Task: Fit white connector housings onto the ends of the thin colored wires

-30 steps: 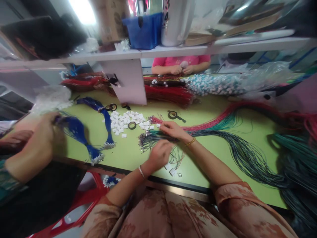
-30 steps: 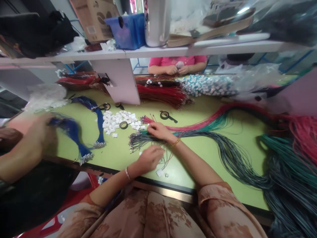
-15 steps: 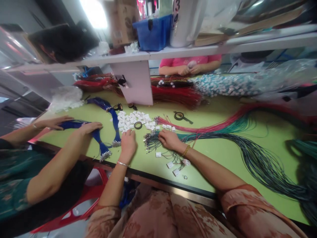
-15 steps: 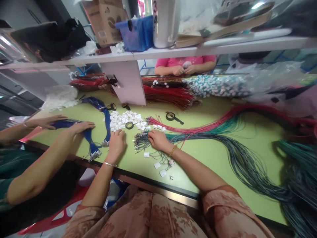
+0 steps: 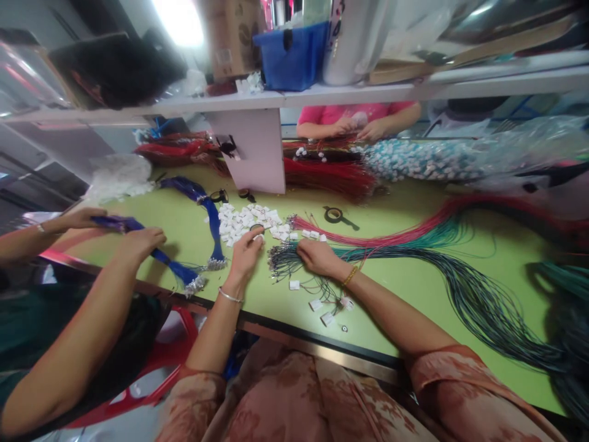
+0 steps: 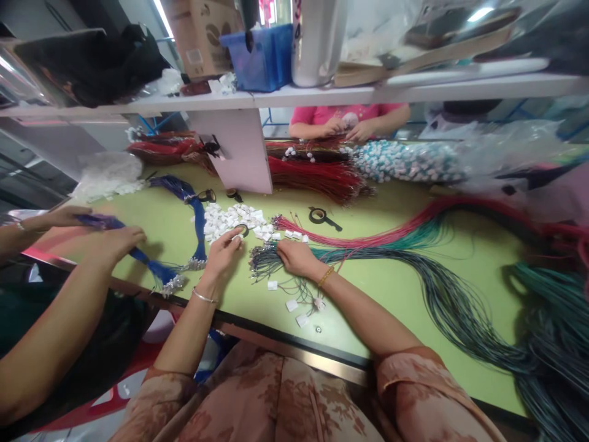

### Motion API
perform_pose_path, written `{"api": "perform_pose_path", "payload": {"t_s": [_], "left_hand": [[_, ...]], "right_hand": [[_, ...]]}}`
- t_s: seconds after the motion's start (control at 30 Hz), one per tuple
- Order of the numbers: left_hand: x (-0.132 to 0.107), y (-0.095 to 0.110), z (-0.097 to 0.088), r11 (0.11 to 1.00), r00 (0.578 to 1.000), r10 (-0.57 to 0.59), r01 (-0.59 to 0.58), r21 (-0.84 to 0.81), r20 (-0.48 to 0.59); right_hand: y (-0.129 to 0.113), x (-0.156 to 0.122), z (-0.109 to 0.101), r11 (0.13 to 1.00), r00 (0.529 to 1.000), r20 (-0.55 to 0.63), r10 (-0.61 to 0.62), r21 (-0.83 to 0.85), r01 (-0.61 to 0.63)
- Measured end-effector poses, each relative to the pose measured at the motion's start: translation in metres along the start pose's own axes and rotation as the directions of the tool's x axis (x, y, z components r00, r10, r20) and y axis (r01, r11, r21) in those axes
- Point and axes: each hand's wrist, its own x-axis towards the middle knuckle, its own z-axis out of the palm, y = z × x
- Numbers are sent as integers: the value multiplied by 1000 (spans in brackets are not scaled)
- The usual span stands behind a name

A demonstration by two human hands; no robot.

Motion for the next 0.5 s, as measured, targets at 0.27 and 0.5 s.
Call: {"api": "perform_pose_path", "payload": {"t_s": [0.27, 0.5], "left_hand": [[7, -4, 39, 933, 993, -117, 119, -340, 24], [8, -18, 36, 899, 990, -143, 134, -418, 9]], "right_hand": [[4, 0, -4, 999, 999, 28, -42, 16, 41], [12, -2, -10, 976, 998, -51, -40, 213, 50]]}}
